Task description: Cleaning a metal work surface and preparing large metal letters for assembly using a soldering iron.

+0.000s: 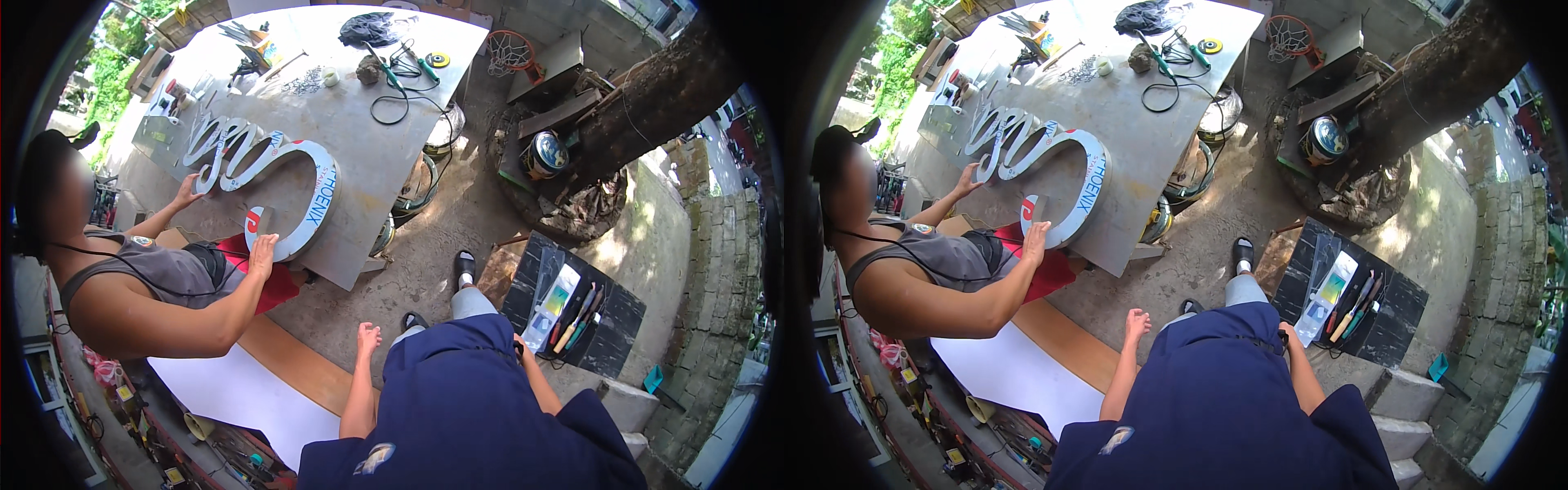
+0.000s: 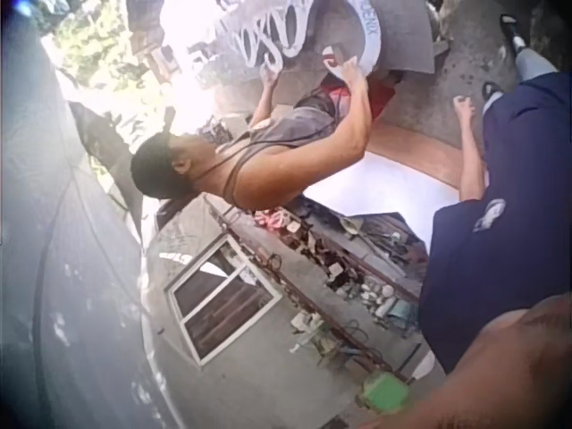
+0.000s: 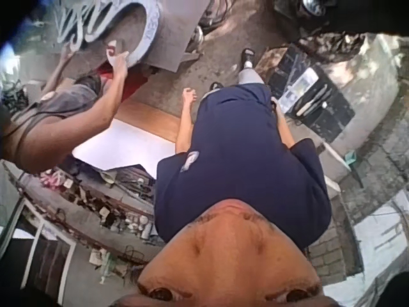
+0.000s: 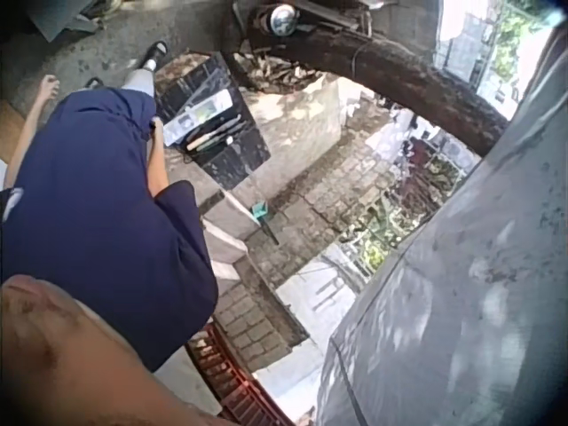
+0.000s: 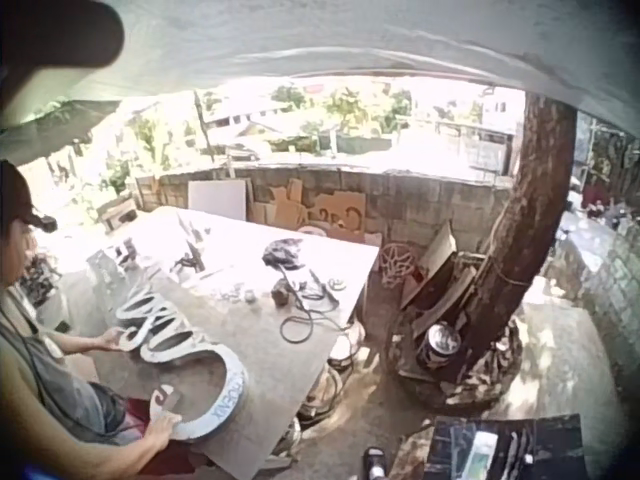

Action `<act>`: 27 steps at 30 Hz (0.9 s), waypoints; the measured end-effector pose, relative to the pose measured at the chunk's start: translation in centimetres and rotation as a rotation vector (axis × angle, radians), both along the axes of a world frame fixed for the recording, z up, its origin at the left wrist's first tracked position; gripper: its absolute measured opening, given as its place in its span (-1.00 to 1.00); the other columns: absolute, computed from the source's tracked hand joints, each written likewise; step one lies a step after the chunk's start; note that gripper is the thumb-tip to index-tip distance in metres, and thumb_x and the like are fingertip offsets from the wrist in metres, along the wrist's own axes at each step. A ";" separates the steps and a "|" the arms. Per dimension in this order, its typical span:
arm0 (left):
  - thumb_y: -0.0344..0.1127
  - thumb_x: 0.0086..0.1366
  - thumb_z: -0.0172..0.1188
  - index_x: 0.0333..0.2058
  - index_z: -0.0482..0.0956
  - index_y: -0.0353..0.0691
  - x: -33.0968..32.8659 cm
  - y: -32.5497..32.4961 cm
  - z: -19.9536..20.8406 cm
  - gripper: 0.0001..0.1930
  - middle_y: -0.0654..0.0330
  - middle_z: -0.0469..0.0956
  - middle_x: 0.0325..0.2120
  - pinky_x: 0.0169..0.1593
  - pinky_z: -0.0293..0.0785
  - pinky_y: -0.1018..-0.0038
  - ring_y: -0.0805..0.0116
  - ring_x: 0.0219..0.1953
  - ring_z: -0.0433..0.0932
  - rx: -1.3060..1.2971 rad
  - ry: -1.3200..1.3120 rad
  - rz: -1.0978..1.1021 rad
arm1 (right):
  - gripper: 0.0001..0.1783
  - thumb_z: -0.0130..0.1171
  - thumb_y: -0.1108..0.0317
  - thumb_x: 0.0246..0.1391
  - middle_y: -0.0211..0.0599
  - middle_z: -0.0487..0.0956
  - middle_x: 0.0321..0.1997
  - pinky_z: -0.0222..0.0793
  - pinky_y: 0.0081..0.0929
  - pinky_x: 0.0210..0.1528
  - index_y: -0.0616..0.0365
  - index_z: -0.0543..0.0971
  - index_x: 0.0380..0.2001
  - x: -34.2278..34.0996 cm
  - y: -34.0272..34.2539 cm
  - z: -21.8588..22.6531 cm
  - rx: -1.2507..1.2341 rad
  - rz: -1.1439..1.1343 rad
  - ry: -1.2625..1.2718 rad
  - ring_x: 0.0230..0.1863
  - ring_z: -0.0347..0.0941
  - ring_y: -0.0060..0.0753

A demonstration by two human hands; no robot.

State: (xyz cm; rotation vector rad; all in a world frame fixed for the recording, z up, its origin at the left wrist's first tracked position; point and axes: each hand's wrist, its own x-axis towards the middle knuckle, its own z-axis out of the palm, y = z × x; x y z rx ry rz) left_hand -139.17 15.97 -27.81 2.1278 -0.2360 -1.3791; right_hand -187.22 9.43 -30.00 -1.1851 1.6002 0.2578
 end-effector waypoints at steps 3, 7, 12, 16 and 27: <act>-0.35 0.22 0.19 -0.10 0.34 -0.26 -2.2 -0.5 -0.8 -0.68 0.16 0.52 -0.49 -0.62 0.41 0.52 0.45 -0.61 0.49 0.139 0.029 0.147 | -0.50 0.04 0.05 0.04 0.22 0.58 -0.18 0.42 -0.11 -0.09 0.36 0.56 -0.26 -1.4 -9.2 1.0 -0.152 -0.001 -0.016 0.01 0.50 0.13; -0.32 0.18 0.21 -0.10 0.34 -0.30 -6.4 -1.6 -1.8 -0.64 0.10 0.51 -0.46 -0.49 0.48 0.37 0.29 -0.52 0.53 0.259 -0.062 0.043 | -0.52 0.14 0.01 -0.04 -0.08 0.58 -0.63 0.44 -0.33 -0.27 0.31 0.63 -0.55 -3.5 -21.2 2.6 -0.072 -0.178 0.084 -0.45 0.59 -0.23; -0.16 0.09 0.25 -0.08 0.43 -0.37 -10.9 -7.5 -1.4 -0.51 -0.22 0.55 -0.22 -0.07 0.41 0.17 -0.12 -0.11 0.53 0.077 -0.676 0.033 | -0.58 0.13 0.10 0.05 -0.31 0.49 -0.72 0.30 -0.42 -0.50 0.26 0.55 -0.67 -4.7 -32.1 4.2 -0.281 -0.290 0.015 -0.63 0.43 -0.46; -0.13 0.11 0.22 -0.11 0.46 -0.37 -11.0 -14.7 0.6 -0.53 -0.23 0.55 -0.21 -0.07 0.41 0.16 -0.11 -0.09 0.54 0.083 -0.534 -0.114 | -0.56 0.12 0.05 0.04 -0.30 0.51 -0.69 0.31 -0.41 -0.47 0.23 0.55 -0.65 -3.0 -36.1 4.5 -0.242 -0.301 0.041 -0.60 0.44 -0.46; -0.08 0.18 0.09 -0.19 0.54 -0.35 -2.5 -35.8 0.9 -0.59 -0.26 0.55 -0.20 -0.07 0.42 0.13 -0.09 -0.04 0.55 0.009 -0.051 -0.512 | -0.65 0.14 0.13 -0.03 -0.28 0.61 -0.49 0.36 -0.48 -0.31 0.22 0.63 -0.36 0.0 -35.8 6.9 -0.331 -0.340 -0.249 -0.41 0.50 -0.49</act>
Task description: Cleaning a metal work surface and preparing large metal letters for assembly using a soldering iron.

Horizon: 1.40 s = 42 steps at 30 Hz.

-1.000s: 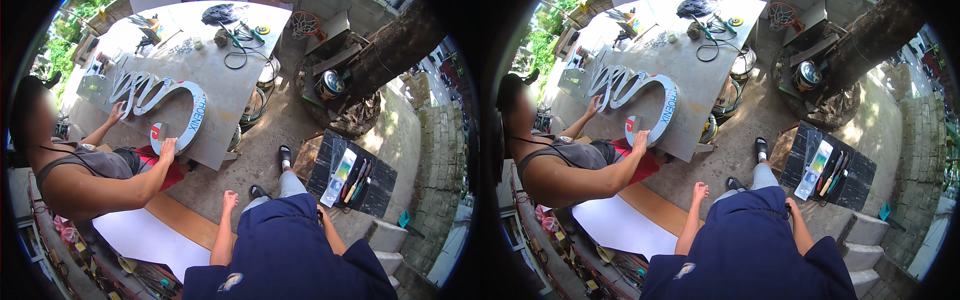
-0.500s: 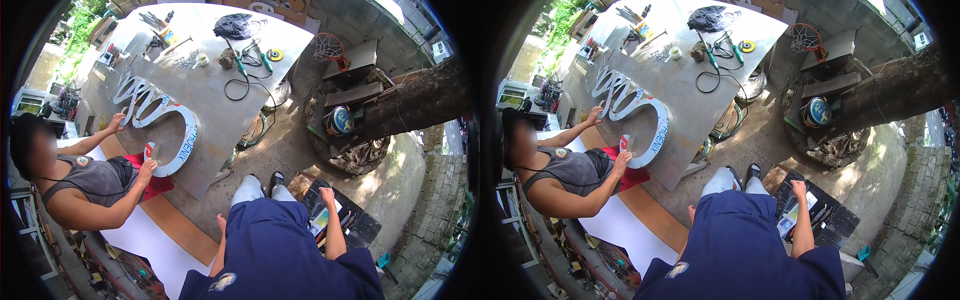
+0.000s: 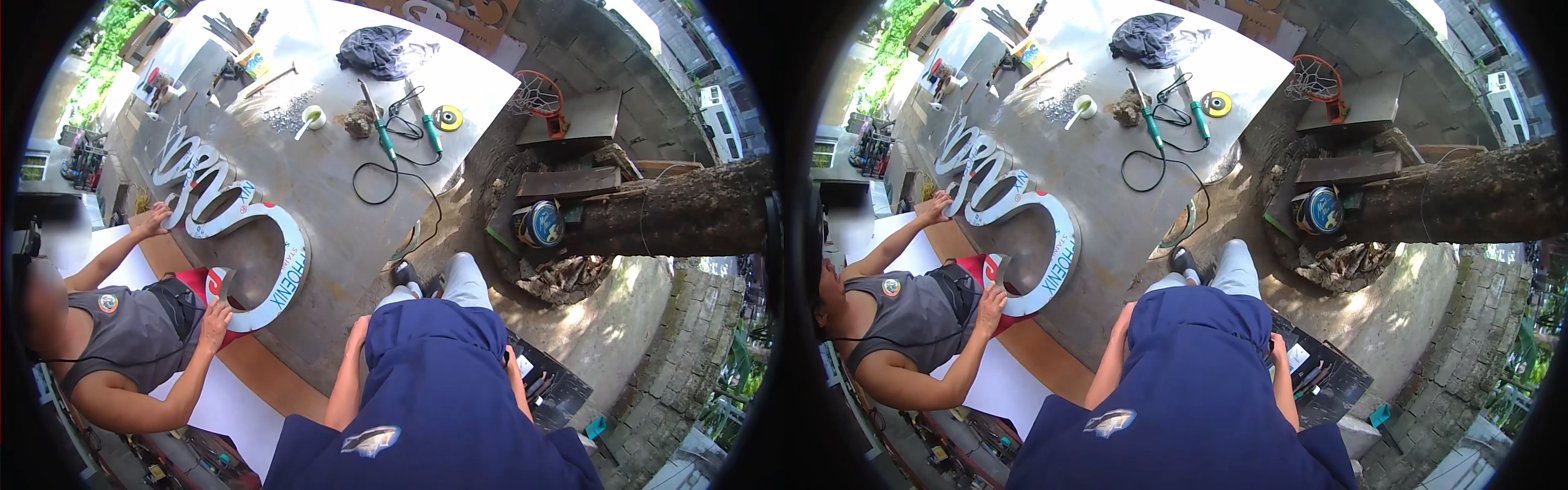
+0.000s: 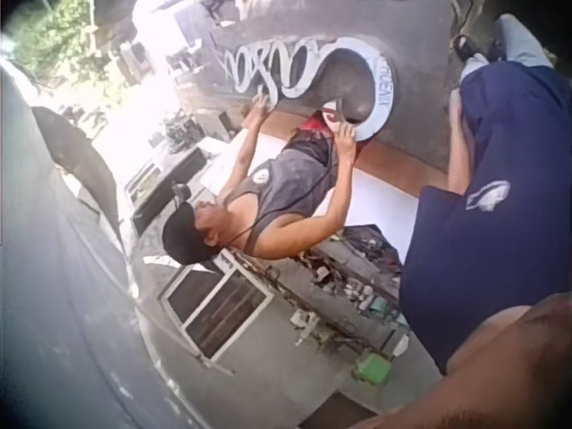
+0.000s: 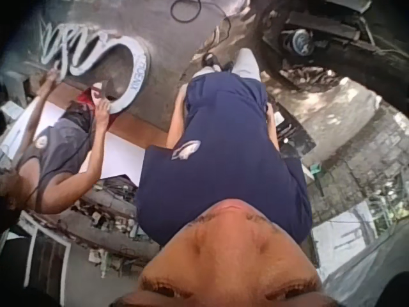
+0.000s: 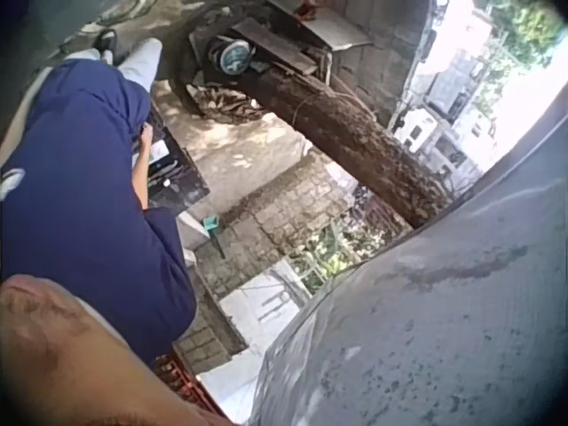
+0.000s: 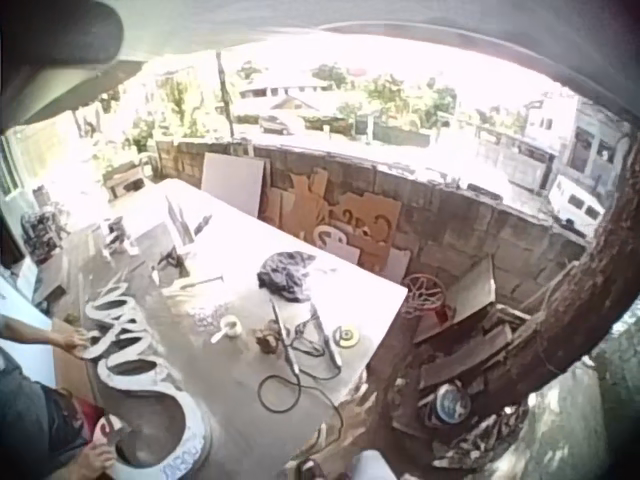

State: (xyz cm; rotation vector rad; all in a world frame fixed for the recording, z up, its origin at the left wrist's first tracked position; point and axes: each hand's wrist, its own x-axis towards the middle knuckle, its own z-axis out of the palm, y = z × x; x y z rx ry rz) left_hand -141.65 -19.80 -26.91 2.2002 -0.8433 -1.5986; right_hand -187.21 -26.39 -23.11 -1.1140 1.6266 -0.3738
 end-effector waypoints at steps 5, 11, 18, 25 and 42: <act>-0.12 0.23 0.03 -0.19 0.58 -0.29 -0.5 -4.5 0.6 -0.64 -0.24 0.56 -0.23 -0.08 0.45 0.16 -0.12 -0.07 0.56 0.092 -0.046 -0.045 | -0.60 0.14 0.12 -0.05 -0.19 0.63 -0.42 0.38 -0.44 -0.22 0.26 0.61 -0.29 0.3 -9.7 -1.5 0.030 0.201 0.158 -0.33 0.52 -0.45; -0.14 0.14 0.16 -0.31 0.61 -0.30 -5.1 -8.6 2.5 -0.69 -0.19 0.59 -0.32 -0.15 0.48 0.18 -0.08 -0.17 0.61 0.184 -0.109 0.317 | -0.60 0.15 0.13 -0.02 -0.05 0.64 -0.38 0.41 -0.36 -0.20 0.30 0.60 -0.29 2.2 -30.0 -3.1 0.248 0.551 0.320 -0.29 0.57 -0.30; -0.31 0.11 0.10 -0.37 0.62 -0.32 -12.5 -16.3 3.9 -0.78 -0.18 0.58 -0.35 -0.13 0.48 0.17 -0.09 -0.20 0.59 0.117 -0.267 0.475 | -0.66 0.08 0.21 0.05 -0.25 0.51 -0.65 0.33 -0.45 -0.38 0.29 0.52 -0.59 7.4 -49.5 -1.1 -0.018 0.635 0.313 -0.51 0.46 -0.43; -0.36 0.13 0.05 -0.35 0.62 -0.28 -16.8 -19.2 5.6 -0.80 -0.16 0.58 -0.30 -0.07 0.47 0.11 -0.11 -0.15 0.56 0.223 -0.267 0.635 | -0.71 0.14 0.22 0.07 -0.37 0.52 -0.65 0.31 -0.57 -0.48 0.20 0.53 -0.60 9.9 -54.1 -2.7 0.077 0.802 0.240 -0.56 0.43 -0.58; -0.40 0.08 0.30 -0.46 0.59 -0.23 -0.5 -41.6 9.0 -0.92 0.19 0.55 -0.49 -0.21 0.41 0.31 0.17 -0.34 0.50 -0.676 -0.924 0.934 | -0.63 0.15 0.15 -0.03 -0.15 0.58 -0.55 0.38 -0.43 -0.32 0.33 0.56 -0.54 6.0 -51.7 -2.0 0.084 0.743 0.302 -0.44 0.52 -0.37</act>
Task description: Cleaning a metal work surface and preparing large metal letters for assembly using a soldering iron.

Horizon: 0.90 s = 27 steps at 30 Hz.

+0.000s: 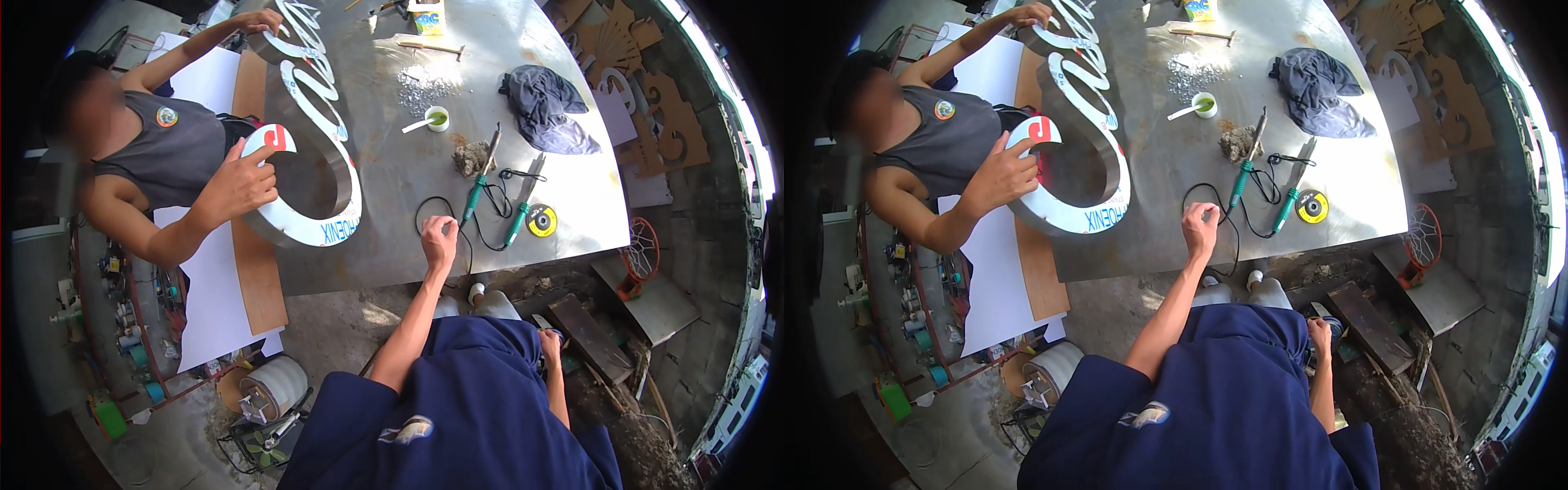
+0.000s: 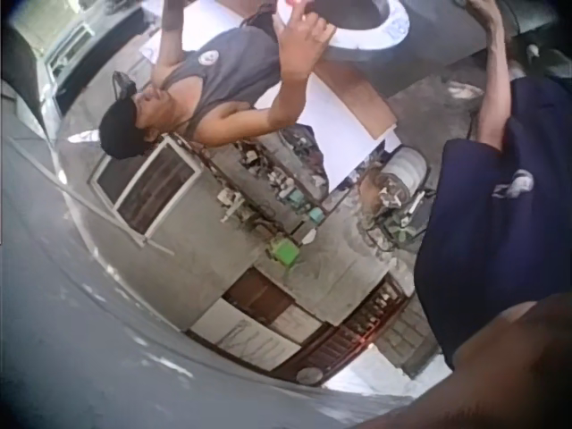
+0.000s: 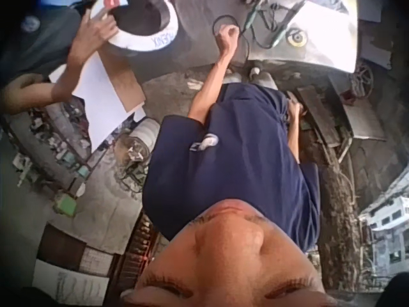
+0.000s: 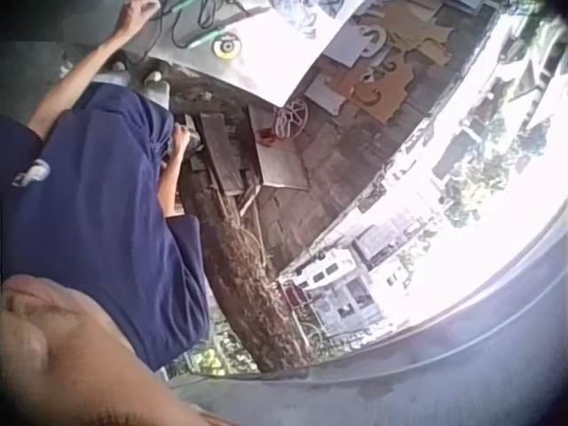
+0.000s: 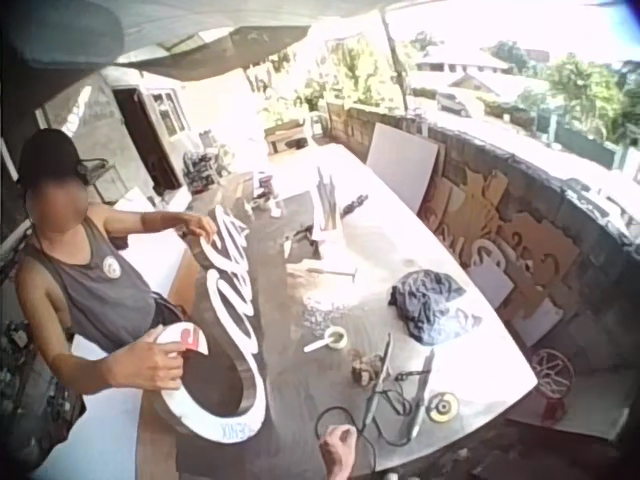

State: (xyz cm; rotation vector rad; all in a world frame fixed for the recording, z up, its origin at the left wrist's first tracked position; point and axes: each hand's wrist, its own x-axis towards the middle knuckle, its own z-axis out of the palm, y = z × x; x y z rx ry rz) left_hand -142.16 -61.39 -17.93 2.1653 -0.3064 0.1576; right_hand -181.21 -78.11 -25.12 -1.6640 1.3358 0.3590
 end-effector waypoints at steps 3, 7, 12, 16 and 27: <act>-0.37 0.05 0.34 -0.40 0.61 -0.23 1.3 -1.8 -1.0 -0.86 0.18 0.55 -0.45 -0.16 0.40 0.29 0.16 -0.28 0.50 0.106 0.049 0.018 | -0.64 0.14 0.16 -0.02 -0.16 0.58 -0.55 0.36 -0.41 -0.33 0.34 0.55 -0.54 -0.8 0.8 0.6 -0.037 -0.047 0.010 -0.45 0.51 -0.37; -0.28 -0.03 0.44 -0.24 0.57 -0.28 2.2 -4.1 -2.9 -0.63 0.08 0.53 -0.28 -0.08 0.38 0.26 0.09 -0.18 0.46 0.188 0.095 -0.030 | -0.62 0.14 0.13 0.01 -0.09 0.58 -0.53 0.37 -0.37 -0.30 0.31 0.57 -0.50 -3.8 2.2 -0.7 -0.026 -0.049 0.043 -0.43 0.51 -0.32; -0.15 -0.05 0.45 -0.14 0.55 -0.31 2.9 -6.6 -4.3 -0.48 0.01 0.53 -0.17 -0.01 0.40 0.24 0.04 -0.11 0.48 0.363 0.236 -0.037 | -0.61 0.12 0.09 0.03 0.01 0.60 -0.44 0.40 -0.32 -0.22 0.27 0.60 -0.41 -8.0 2.8 -2.8 0.031 -0.078 0.154 -0.33 0.57 -0.23; -0.13 0.05 0.39 -0.23 0.54 -0.29 3.0 -7.4 -3.8 -0.59 0.02 0.51 -0.22 -0.15 0.52 0.16 0.01 -0.15 0.55 0.492 0.366 -0.044 | -0.61 0.11 0.09 0.02 0.03 0.60 -0.42 0.40 -0.31 -0.20 0.27 0.61 -0.39 -9.5 2.7 -2.4 0.032 -0.119 0.143 -0.31 0.58 -0.20; -0.11 0.06 0.37 -0.25 0.58 -0.27 3.9 -8.1 -4.6 -0.62 -0.02 0.59 -0.27 -0.16 0.50 0.11 -0.06 -0.19 0.58 0.513 0.436 -0.043 | -0.61 0.13 0.13 0.03 -0.01 0.58 -0.48 0.38 -0.34 -0.24 0.34 0.57 -0.43 -7.0 0.1 0.3 0.010 -0.145 0.095 -0.37 0.52 -0.30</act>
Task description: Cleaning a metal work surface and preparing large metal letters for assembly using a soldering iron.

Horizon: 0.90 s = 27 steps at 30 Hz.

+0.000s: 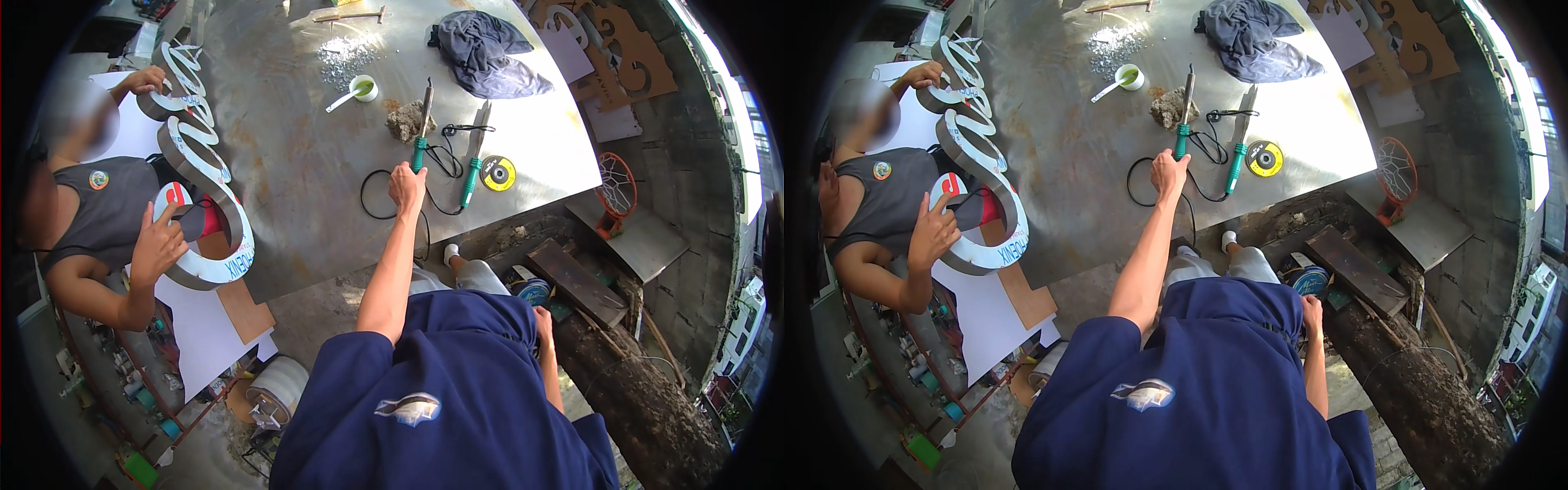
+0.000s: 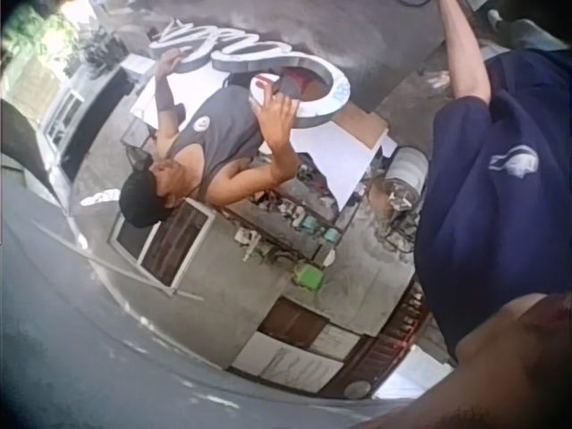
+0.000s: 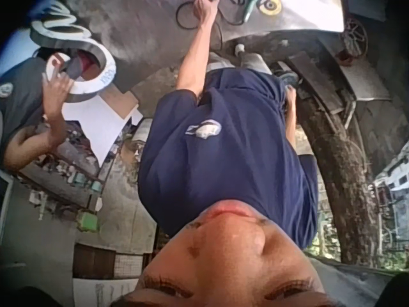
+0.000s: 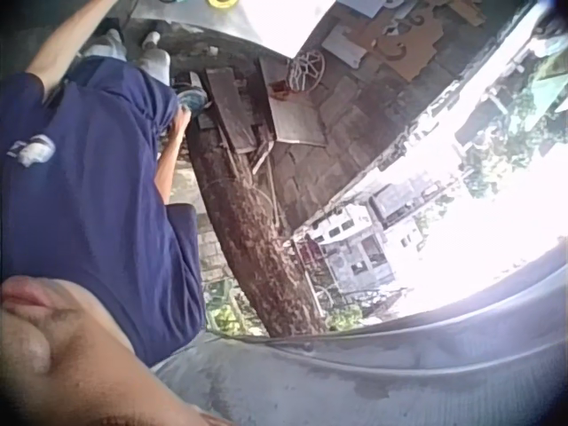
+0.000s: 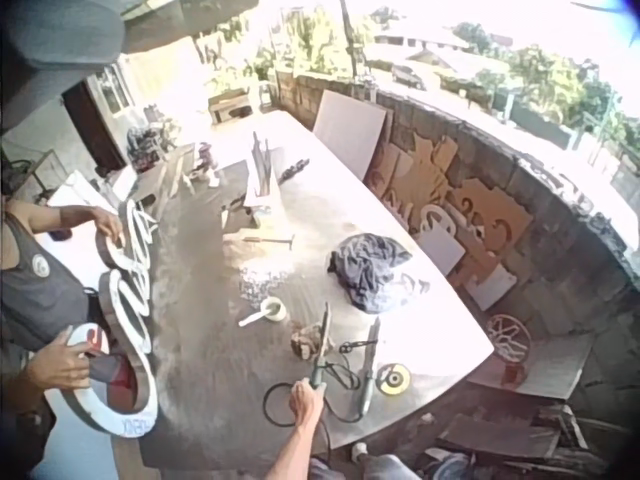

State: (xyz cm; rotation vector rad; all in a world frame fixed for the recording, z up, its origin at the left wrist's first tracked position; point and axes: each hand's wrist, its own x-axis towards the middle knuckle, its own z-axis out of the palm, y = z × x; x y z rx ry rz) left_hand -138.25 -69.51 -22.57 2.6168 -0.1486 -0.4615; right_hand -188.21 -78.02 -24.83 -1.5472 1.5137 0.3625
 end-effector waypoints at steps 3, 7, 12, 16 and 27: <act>-0.09 0.06 0.37 -0.23 0.59 -0.26 0.4 0.0 -0.5 -0.60 -0.08 0.63 -0.32 -0.15 0.49 0.09 -0.11 -0.23 0.60 -0.012 0.068 -0.004 | -0.61 0.13 0.14 0.06 -0.07 0.56 -0.52 0.36 -0.38 -0.29 0.35 0.55 -0.46 0.9 -0.6 0.8 -0.019 0.013 -0.036 -0.42 0.47 -0.41; -0.09 0.07 0.36 -0.27 0.59 -0.24 0.5 0.6 -0.3 -0.64 -0.05 0.62 -0.34 -0.18 0.48 0.09 -0.08 -0.24 0.59 -0.059 -0.034 -0.007 | -0.63 0.12 0.16 0.09 -0.06 0.53 -0.54 0.35 -0.36 -0.33 0.34 0.53 -0.46 2.4 -1.1 2.2 -0.042 0.026 -0.035 -0.44 0.44 -0.43; -0.11 0.09 0.35 -0.32 0.58 -0.24 0.4 2.6 1.5 -0.68 0.03 0.60 -0.39 -0.25 0.44 0.12 -0.06 -0.33 0.57 -0.081 -0.120 -0.003 | -0.67 0.07 0.23 0.14 0.11 0.52 -0.49 0.37 -0.30 -0.33 0.37 0.52 -0.41 6.6 -1.9 3.5 -0.060 0.276 -0.113 -0.41 0.52 -0.23; -0.11 0.11 0.34 -0.39 0.53 -0.28 0.2 4.8 4.4 -0.67 0.01 0.56 -0.45 -0.31 0.39 0.12 -0.08 -0.37 0.53 -0.189 -0.185 0.064 | -0.71 0.10 0.25 0.10 0.02 0.56 -0.41 0.40 -0.24 -0.28 0.33 0.53 -0.43 12.3 -2.3 4.8 -0.145 0.523 -0.255 -0.35 0.51 -0.06; -0.13 0.17 0.29 -0.27 0.59 -0.24 -1.6 8.0 14.5 -0.70 0.08 0.57 -0.41 -0.27 0.42 0.24 0.04 -0.36 0.55 -0.317 -0.153 0.213 | -0.93 0.05 0.39 -0.04 -0.26 0.48 -0.36 0.33 -0.30 -0.15 0.12 0.49 -0.49 38.2 0.2 6.1 -0.542 1.467 -0.701 -0.19 0.41 -0.21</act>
